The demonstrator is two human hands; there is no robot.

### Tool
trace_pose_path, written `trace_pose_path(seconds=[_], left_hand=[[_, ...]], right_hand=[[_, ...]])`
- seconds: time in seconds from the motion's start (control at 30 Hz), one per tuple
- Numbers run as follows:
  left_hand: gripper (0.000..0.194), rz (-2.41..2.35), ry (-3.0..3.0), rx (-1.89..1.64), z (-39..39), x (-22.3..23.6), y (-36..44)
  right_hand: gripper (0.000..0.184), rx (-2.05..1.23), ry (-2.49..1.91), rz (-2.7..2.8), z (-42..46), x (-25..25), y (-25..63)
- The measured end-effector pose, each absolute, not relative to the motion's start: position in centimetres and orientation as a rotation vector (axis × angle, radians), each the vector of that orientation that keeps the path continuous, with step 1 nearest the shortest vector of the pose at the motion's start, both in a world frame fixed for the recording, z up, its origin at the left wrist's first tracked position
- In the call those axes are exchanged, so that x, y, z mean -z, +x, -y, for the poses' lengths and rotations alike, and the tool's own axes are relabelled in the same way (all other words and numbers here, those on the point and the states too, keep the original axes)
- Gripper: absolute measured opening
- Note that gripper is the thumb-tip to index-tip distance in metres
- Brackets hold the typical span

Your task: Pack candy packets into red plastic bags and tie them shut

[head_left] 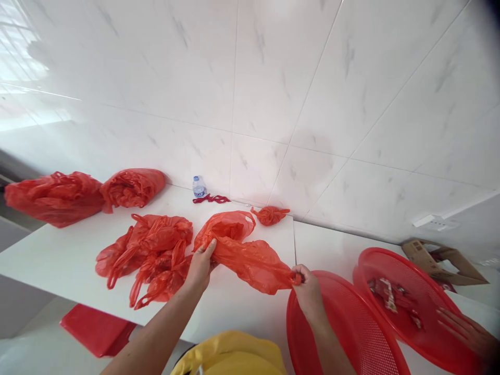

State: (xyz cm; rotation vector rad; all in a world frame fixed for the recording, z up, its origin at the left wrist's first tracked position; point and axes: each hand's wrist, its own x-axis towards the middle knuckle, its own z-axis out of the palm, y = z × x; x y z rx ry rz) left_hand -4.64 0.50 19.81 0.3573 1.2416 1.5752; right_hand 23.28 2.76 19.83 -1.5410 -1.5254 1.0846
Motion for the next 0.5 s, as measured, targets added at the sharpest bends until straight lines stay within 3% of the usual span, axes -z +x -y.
trace_pose_path(seconds=[0.27, 0.5], left_hand=[[0.036, -1.388, 0.490, -1.511, 0.2, -18.8, -4.1], [0.032, -1.214, 0.326, -1.434, 0.4, -19.8, -1.7]], right_hand=[[0.007, -1.135, -1.451, 1.505, -2.7, -19.5, 23.1], [0.048, -1.113, -1.529, 1.414, -3.0, -20.9, 26.6]])
